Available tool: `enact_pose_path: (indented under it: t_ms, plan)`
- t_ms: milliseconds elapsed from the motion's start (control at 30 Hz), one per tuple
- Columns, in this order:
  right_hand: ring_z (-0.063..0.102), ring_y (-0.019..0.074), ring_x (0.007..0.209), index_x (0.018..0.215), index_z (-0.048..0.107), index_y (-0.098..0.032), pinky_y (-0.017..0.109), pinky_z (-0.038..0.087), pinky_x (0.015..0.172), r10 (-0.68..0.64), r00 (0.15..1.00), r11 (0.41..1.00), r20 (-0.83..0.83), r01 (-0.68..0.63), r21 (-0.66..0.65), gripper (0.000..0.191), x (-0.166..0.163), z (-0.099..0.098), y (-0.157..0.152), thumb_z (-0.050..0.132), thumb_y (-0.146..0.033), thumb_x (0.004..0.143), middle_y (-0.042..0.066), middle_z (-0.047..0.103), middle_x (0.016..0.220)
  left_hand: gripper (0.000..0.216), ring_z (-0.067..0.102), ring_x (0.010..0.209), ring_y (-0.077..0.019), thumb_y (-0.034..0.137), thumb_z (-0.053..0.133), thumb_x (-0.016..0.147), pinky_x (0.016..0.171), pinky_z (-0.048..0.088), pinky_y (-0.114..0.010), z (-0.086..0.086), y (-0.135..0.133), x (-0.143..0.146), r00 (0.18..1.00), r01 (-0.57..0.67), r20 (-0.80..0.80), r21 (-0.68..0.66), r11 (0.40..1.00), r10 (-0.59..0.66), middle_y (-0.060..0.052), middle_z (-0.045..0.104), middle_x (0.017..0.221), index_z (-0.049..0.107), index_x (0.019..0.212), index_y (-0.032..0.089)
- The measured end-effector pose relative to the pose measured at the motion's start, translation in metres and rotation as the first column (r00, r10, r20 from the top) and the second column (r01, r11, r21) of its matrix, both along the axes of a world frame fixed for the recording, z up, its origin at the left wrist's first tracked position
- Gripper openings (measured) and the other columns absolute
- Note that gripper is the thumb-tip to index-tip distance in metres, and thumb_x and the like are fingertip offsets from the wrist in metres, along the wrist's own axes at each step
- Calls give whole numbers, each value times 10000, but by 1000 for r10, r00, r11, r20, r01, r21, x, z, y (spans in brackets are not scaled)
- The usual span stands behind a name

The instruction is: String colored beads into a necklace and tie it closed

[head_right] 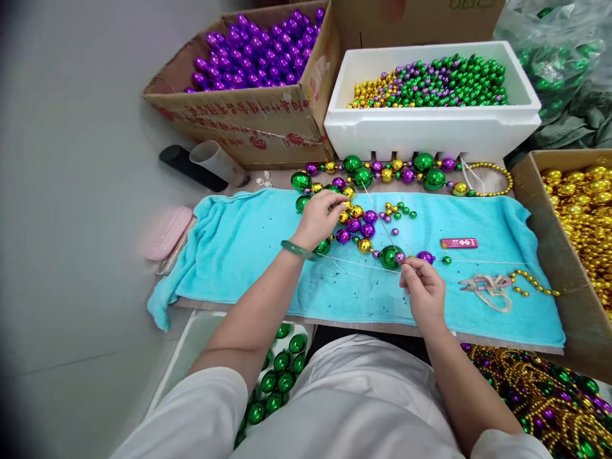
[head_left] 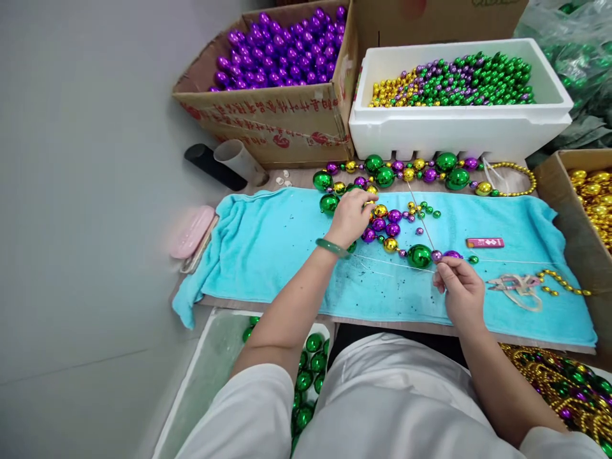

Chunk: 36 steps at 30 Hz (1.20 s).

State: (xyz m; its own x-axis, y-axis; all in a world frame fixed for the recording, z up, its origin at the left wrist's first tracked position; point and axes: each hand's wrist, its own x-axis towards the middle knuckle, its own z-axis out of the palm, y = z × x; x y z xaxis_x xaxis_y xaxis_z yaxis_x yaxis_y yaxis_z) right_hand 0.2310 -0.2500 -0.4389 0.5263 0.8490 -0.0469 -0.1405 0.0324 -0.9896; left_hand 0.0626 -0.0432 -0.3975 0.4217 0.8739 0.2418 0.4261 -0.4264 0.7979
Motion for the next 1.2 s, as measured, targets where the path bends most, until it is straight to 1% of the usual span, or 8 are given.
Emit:
enact_pose_path:
  t_ms: [200, 367, 467, 567, 667, 733, 867, 1200]
  plan:
    - [492, 100, 509, 885, 636, -175, 218, 355, 432, 5, 1000, 1000, 9, -5, -26, 192, 1, -1, -2, 644, -355, 819, -20, 549, 577, 239, 463, 993, -280, 77, 586, 721, 965, 305, -425, -15, 19, 26, 894, 251, -395, 49, 967, -212, -119, 629, 940, 714, 891, 184]
    - [490, 99, 506, 884, 640, -179, 216, 365, 436, 5, 1000, 999, 5, -5, -49, 177, 3, -3, -3, 653, -342, 817, -20, 555, 576, 196, 482, 1003, -286, 31, 636, 621, 986, 295, -436, -16, 25, 35, 852, 240, -474, -19, 971, -220, -97, 617, 800, 693, 735, 180]
    - [491, 101, 511, 878, 644, -179, 215, 365, 435, 5, 1000, 999, 10, -4, -48, 172, 3, -3, -3, 652, -341, 819, -18, 552, 578, 207, 522, 1002, -265, 49, 661, 612, 984, 320, -400, -6, 24, 34, 947, 152, -275, -70, 986, -166, -84, 622, 838, 704, 769, 177]
    - [488, 101, 512, 880, 649, -177, 222, 372, 445, 14, 999, 999, 36, -12, -41, 172, 4, 0, -4, 638, -341, 830, -16, 546, 581, 242, 587, 902, -190, 160, 667, 700, 860, 411, -312, 10, 16, 25, 979, 106, 196, -296, 949, -48, -63, 634, 932, 697, 937, 192]
    - [488, 101, 509, 864, 657, -176, 228, 375, 456, 40, 996, 999, 79, -38, -35, 157, 5, 2, -5, 637, -328, 831, -20, 532, 566, 300, 622, 723, -128, 271, 631, 774, 662, 450, -251, 23, 2, 9, 799, 331, 592, -580, 744, 107, -36, 649, 924, 637, 1070, 228]
    - [484, 100, 504, 852, 664, -177, 228, 370, 456, 56, 993, 998, 101, -54, -26, 147, 5, 3, -5, 640, -320, 828, -25, 522, 554, 290, 630, 684, -112, 312, 617, 797, 620, 466, -238, 26, -8, 0, 668, 472, 720, -604, 642, 187, -30, 663, 949, 613, 1078, 244]
    - [468, 94, 489, 841, 679, -183, 223, 360, 449, 66, 992, 998, 110, -63, -26, 130, 3, 5, -6, 654, -308, 813, -29, 516, 542, 230, 633, 680, -92, 313, 632, 803, 628, 502, -218, 25, -21, -9, 575, 495, 770, -597, 631, 277, -30, 683, 973, 622, 1015, 226]
    - [448, 97, 478, 793, 693, -180, 228, 355, 442, 111, 984, 993, 139, -105, -52, 145, -2, 10, -3, 657, -320, 789, -24, 501, 531, 203, 636, 743, -92, 267, 666, 771, 679, 528, -213, 24, -32, -17, 582, 453, 755, -609, 652, 301, -67, 692, 982, 626, 946, 172]
